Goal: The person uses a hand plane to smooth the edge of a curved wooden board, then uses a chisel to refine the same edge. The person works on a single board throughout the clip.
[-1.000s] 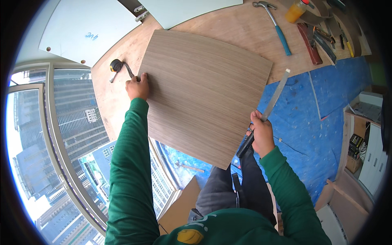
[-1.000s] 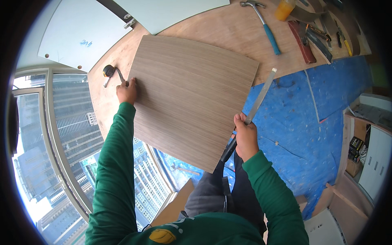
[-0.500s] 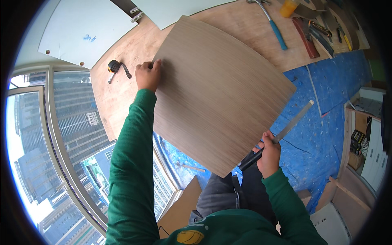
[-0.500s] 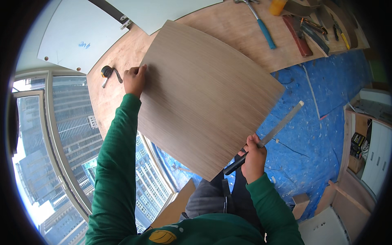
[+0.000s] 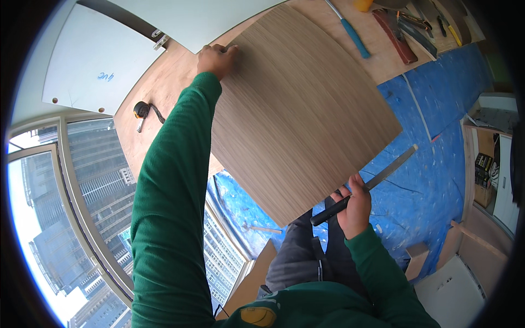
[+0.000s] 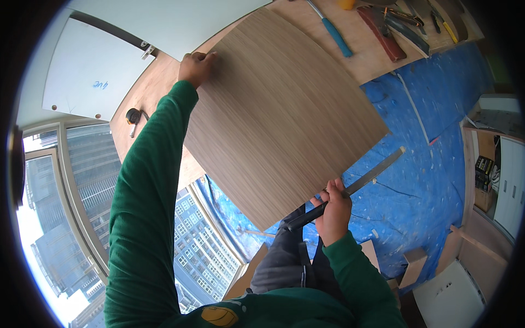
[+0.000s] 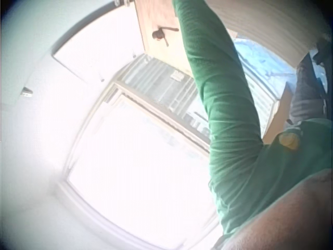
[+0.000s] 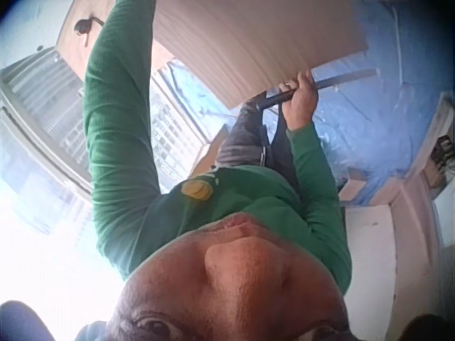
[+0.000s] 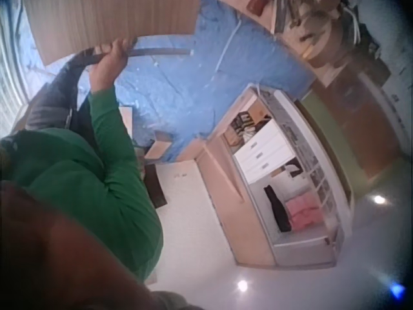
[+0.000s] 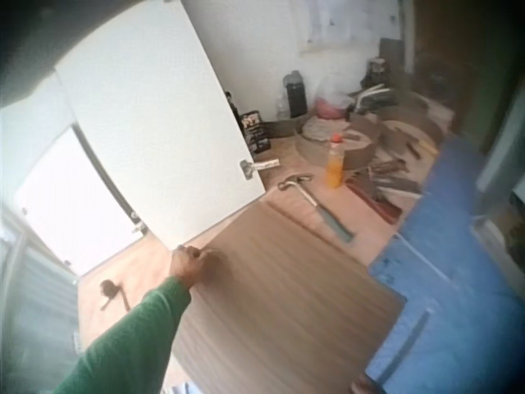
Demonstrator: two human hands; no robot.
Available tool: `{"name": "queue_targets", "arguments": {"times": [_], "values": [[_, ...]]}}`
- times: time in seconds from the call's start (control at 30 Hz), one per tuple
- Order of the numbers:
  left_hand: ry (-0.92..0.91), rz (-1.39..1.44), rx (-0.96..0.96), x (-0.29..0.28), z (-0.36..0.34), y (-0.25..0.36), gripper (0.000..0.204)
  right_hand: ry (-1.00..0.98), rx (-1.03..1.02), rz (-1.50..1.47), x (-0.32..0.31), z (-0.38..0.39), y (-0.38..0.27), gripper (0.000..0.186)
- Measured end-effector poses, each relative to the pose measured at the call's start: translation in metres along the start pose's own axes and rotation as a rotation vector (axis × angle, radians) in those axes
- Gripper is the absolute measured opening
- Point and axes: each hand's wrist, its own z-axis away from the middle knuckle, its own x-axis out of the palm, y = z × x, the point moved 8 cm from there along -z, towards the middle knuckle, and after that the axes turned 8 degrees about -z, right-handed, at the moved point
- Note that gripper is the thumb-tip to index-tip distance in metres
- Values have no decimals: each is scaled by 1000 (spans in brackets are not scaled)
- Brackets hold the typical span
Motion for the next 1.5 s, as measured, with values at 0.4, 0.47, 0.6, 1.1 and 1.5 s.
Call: {"name": "queue_targets", "arguments": {"times": [0.4, 0.47, 0.6, 1.1, 1.5], "values": [[296, -166, 161, 12, -8, 40, 78, -160, 8, -58, 24, -21, 10, 46], [352, -91, 385, 27, 22, 93, 80, -235, 7, -74, 26, -27, 4, 46], [411, 32, 625, 54, 68, 183, 77, -69, -236, 121, 10, -54, -46, 35], [277, -208, 418, 84, 58, 196, 78, -161, -558, 315, 18, -116, -162, 45], [278, -186, 462, 84, 52, 192, 79, -513, -564, 536, 19, -122, -183, 45]]}}
